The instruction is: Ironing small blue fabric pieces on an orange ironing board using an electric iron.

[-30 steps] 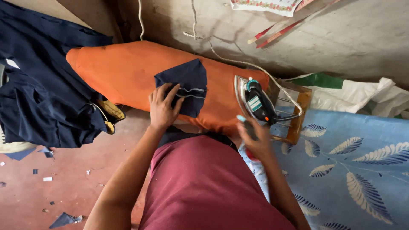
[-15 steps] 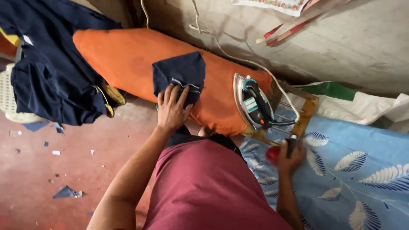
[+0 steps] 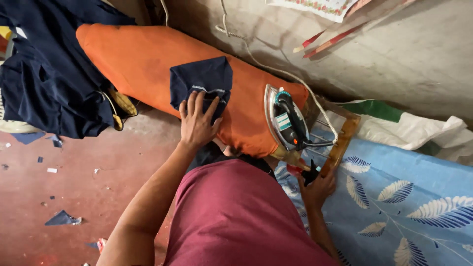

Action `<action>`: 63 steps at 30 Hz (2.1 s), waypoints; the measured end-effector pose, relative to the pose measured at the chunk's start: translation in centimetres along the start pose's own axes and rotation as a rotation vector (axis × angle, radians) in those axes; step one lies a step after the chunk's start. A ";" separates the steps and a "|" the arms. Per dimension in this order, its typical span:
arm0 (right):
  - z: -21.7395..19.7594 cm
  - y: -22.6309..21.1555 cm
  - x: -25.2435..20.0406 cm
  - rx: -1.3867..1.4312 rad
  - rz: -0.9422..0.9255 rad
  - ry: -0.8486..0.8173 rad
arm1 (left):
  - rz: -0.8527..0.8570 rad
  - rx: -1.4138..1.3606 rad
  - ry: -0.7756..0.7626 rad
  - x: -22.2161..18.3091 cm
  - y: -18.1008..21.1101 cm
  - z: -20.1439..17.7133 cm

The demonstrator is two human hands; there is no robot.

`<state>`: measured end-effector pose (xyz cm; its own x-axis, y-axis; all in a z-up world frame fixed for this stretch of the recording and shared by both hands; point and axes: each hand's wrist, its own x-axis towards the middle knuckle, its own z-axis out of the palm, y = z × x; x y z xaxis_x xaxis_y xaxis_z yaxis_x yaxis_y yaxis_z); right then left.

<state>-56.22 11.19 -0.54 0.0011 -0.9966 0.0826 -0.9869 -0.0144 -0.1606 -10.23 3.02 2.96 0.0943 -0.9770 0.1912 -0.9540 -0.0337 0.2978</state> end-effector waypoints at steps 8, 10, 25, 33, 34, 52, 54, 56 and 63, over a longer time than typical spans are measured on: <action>-6.9 -1.9 0.7 0.062 -0.089 0.030 | 0.016 0.062 -0.042 0.3 -0.4 -0.8; -10.1 -2.8 2.0 0.114 -0.271 0.050 | 0.052 0.027 -0.089 -0.1 -0.7 -0.6; -5.4 -17.1 19.0 0.312 -0.175 -0.254 | 0.011 -0.042 0.031 -2.2 -2.1 1.2; -6.6 -26.4 18.9 0.322 -0.572 -0.272 | 0.032 -0.121 0.072 -1.7 -3.0 1.2; -5.8 -27.1 19.2 0.340 -0.612 -0.269 | 0.040 -0.124 0.079 -1.5 -3.2 1.0; -1.1 -31.3 21.9 0.370 -0.848 -0.186 | -0.007 -0.166 0.024 -3.4 -5.9 -0.1; -0.6 -31.5 21.8 0.359 -0.860 -0.182 | -0.008 -0.190 0.053 -3.6 -6.1 -0.2; -0.1 -32.1 22.0 0.351 -0.873 -0.176 | -0.007 -0.209 0.083 -3.5 -6.5 -0.3; 0.3 -35.4 21.6 0.327 -0.917 -0.140 | -0.012 -0.171 0.181 -4.1 -7.7 -1.1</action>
<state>-21.24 -9.87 6.66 0.7839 -0.5885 0.1976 -0.5010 -0.7877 -0.3586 -2.94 7.53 0.93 0.1691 -0.9227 0.3464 -0.8918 0.0064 0.4524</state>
